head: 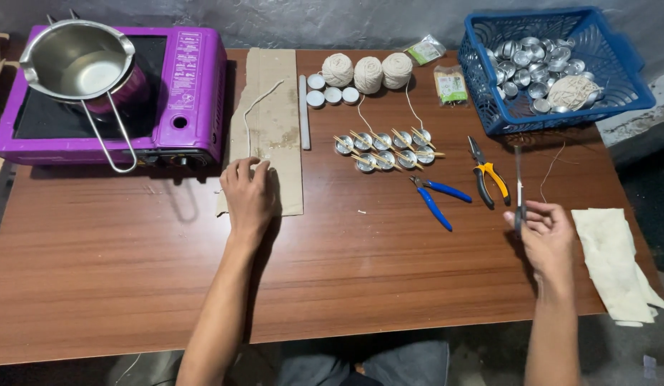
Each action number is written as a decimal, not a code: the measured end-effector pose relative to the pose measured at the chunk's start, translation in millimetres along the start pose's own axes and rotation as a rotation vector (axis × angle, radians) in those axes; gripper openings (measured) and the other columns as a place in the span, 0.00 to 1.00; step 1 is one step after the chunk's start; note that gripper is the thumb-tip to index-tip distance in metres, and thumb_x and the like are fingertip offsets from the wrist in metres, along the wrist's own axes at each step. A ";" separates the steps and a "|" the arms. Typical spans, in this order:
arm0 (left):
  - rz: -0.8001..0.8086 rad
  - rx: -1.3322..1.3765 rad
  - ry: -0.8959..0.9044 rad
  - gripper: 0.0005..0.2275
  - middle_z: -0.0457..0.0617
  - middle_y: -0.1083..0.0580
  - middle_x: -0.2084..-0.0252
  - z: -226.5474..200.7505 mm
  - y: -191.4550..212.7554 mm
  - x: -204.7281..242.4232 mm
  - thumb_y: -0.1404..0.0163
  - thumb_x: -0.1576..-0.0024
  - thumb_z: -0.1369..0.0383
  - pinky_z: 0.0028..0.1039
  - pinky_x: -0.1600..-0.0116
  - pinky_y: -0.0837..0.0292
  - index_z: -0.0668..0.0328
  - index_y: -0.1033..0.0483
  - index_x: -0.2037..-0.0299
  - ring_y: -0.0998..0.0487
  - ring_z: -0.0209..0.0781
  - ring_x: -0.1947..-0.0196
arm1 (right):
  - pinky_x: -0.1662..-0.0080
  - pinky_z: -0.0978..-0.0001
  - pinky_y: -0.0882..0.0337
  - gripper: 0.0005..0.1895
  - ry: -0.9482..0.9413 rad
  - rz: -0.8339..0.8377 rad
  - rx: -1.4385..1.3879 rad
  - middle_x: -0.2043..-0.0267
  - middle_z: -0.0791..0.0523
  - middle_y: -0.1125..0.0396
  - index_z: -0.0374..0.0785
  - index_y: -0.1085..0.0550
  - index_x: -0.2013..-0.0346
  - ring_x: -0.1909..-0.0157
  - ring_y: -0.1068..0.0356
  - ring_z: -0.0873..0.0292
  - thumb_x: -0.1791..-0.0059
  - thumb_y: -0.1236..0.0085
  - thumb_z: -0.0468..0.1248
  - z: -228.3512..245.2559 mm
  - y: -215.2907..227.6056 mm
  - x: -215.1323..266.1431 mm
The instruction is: The person prepares candle wicks by threading cotton string through metal tabs and securing them with pliers.
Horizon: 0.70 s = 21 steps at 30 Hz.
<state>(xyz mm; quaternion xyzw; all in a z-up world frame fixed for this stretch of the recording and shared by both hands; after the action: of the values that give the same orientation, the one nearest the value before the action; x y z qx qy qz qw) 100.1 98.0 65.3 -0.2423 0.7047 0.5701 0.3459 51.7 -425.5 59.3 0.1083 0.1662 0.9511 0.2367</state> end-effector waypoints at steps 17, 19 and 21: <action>0.359 0.669 -0.231 0.03 0.54 0.26 0.64 -152.8 -21.6 10.5 0.46 0.40 0.74 0.37 0.59 0.34 0.66 0.21 0.61 0.31 0.49 0.65 | 0.47 0.46 0.37 0.23 0.268 -0.185 0.829 0.58 0.51 0.24 0.39 0.24 0.57 0.51 0.29 0.39 0.53 0.31 0.54 -71.1 55.0 -91.6; 0.404 0.709 -0.186 0.03 0.54 0.26 0.65 -150.7 -27.0 7.0 0.46 0.41 0.75 0.37 0.58 0.34 0.66 0.21 0.65 0.30 0.50 0.65 | 0.46 0.45 0.38 0.24 0.230 -0.160 0.841 0.57 0.50 0.25 0.40 0.24 0.56 0.48 0.30 0.37 0.53 0.31 0.55 -70.6 55.7 -96.8; 0.312 0.615 -0.295 0.04 0.57 0.29 0.67 -155.1 -28.6 11.7 0.49 0.40 0.74 0.41 0.60 0.35 0.68 0.27 0.67 0.33 0.53 0.67 | 0.51 0.48 0.33 0.26 0.210 -0.088 0.834 0.56 0.49 0.24 0.37 0.24 0.56 0.50 0.28 0.41 0.54 0.29 0.54 -66.8 51.5 -96.9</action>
<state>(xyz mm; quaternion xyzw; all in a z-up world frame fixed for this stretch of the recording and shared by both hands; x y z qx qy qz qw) 80.9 -58.7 55.3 0.0677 0.8141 0.4064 0.4093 95.0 -533.2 4.3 0.0903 0.5639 0.7974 0.1949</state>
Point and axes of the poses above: each hand's wrist, its own x-axis away from the middle knuckle, its own y-axis out of the back of the hand, z = x × y, the point moved 9 cm from there along -x, towards the middle knuckle
